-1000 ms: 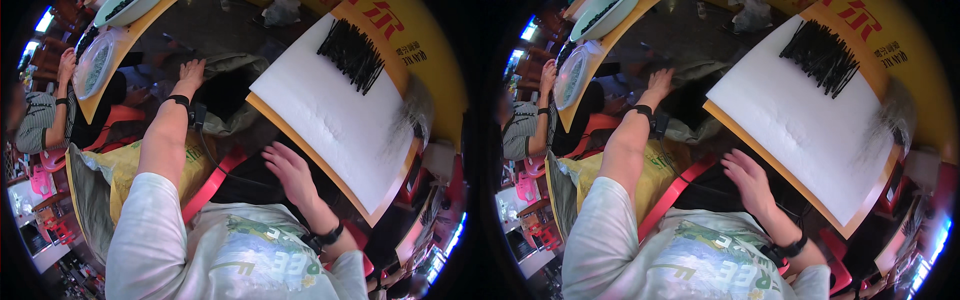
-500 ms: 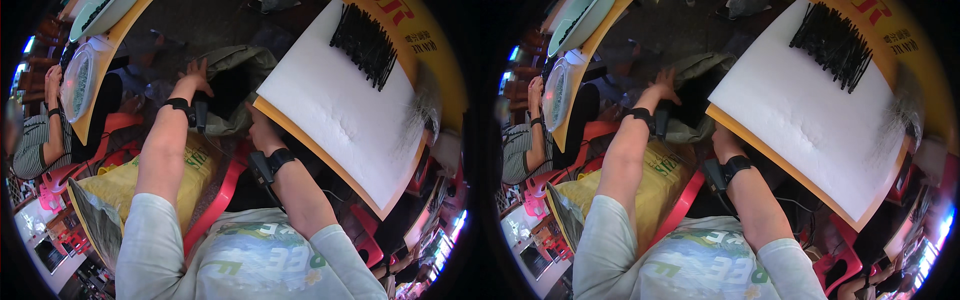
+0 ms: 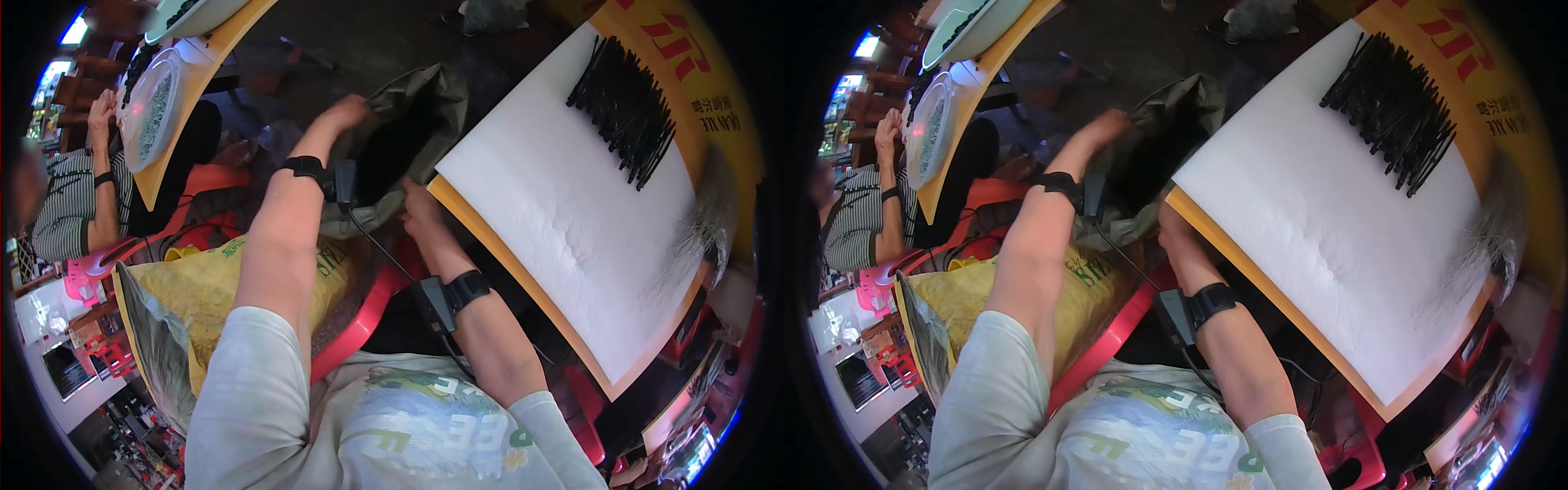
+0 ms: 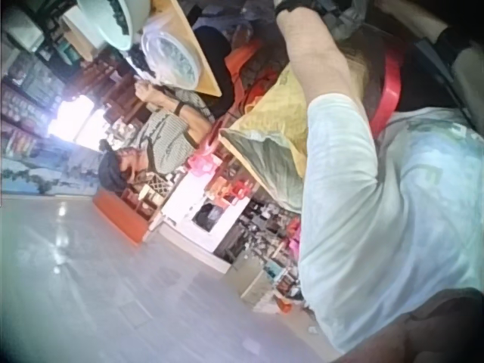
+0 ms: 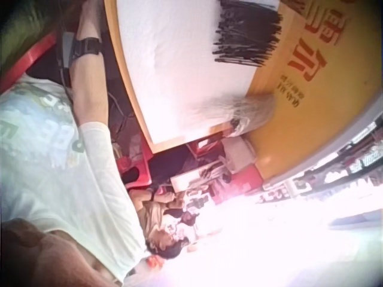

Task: The recorder is assembling small plastic and wire components, possibly for pens or electronics, at a workstation.

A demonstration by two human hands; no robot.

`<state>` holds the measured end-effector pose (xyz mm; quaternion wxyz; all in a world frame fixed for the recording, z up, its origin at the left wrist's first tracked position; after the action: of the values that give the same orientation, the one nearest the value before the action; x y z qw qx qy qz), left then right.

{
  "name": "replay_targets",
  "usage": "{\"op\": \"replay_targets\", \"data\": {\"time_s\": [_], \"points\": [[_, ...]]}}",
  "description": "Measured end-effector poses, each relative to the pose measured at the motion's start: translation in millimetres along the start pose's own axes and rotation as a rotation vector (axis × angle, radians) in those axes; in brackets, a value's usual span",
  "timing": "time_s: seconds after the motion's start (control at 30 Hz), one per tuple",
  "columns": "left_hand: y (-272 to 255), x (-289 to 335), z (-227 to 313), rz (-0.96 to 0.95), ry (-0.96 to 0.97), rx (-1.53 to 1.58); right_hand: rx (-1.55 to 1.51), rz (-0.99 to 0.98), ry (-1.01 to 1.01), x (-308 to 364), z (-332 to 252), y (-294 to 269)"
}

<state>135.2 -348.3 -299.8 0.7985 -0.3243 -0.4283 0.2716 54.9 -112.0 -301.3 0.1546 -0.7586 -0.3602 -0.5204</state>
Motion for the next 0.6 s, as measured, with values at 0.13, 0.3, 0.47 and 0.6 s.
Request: {"op": "replay_targets", "data": {"time_s": [0.13, 0.3, 0.47, 0.6], "points": [[-37.7, -11.3, -30.8, 0.208, -0.208, -0.118, -0.089, 0.051, 0.055, -47.1, 23.1, -5.9], [-9.8, 6.5, 20.8, 0.475, -0.316, -0.006, -0.100, 0.143, -0.147, -75.7, 21.6, -52.2], [-42.3, 70.3, 20.3, 0.958, -0.041, -0.089, 0.301, -0.225, -0.022, 117.5, -30.1, -15.0], [-66.8, 79.8, 37.1, 1.122, -0.036, 0.291, 1.068, -0.640, -0.498, 195.5, -38.1, -38.2]]}}
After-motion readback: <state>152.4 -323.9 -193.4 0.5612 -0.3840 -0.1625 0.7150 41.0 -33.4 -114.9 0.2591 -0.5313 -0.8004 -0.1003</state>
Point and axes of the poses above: each hand's wrist, its own x-axis away from the middle knuckle, its own y-axis out of the palm, z = x × y, the point moved 5 cm from there along -x, towards the middle knuckle, and after that the axes turned 1 degree about z, right-handed, at the moved point
